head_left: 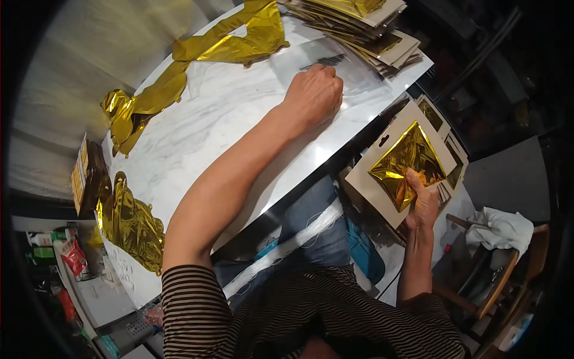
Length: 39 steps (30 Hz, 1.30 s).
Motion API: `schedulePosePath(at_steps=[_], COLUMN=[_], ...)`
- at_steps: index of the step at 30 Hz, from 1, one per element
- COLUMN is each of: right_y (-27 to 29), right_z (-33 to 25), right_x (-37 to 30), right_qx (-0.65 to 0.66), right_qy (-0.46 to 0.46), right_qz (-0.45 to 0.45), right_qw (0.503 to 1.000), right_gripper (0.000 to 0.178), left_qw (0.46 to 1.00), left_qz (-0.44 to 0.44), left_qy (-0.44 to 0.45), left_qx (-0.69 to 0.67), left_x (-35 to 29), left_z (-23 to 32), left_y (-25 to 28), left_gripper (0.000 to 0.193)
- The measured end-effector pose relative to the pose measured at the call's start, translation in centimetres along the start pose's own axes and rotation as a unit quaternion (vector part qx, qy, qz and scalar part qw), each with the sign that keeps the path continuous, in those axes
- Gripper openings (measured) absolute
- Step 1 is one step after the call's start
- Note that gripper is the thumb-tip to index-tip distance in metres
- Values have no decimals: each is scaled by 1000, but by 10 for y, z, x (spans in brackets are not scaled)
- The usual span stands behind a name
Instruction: Folding gold foil balloons, attaching them to cardboard backings, and inserting them into plastic sleeves for retail.
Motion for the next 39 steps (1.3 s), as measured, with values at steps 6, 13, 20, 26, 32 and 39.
schedulePosePath(at_steps=[6,13,20,26,32,39], right_y=[6,-19,-37,-90,-113,-155], right_z=[14,19,33,38,30,26], right_x=[2,-2,-8,-27,-38,-50], right_qx=[25,68,89,92,5,-80], right_qy=[-17,-33,-54,-58,8,129], right_qz=[-13,-25,-24,-94,-79,-84], right_qw=[999,997,994,990,997,985], right_gripper=[41,38,41,37,30,24], left_qw=[992,992,974,938,935,922], left_qz=[17,92,15,-105,-12,46], left_qy=[-42,27,125,264,296,367], left_qx=[114,83,186,199,197,112], left_x=[13,4,-110,-219,-220,-223], left_z=[20,-2,29,7,-7,-7], left_y=[-8,11,98,86,82,81], left_gripper=[12,8,8,7,7,17])
Point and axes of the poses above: each hand's wrist, its own x-axis towards the middle knuckle, its own y-axis out of the back of the hand, z = x × y, the point moved 5 cm from there along x, towards the middle knuckle, and after that the axes turned 7 degrees about y, right-handed, at the moved point
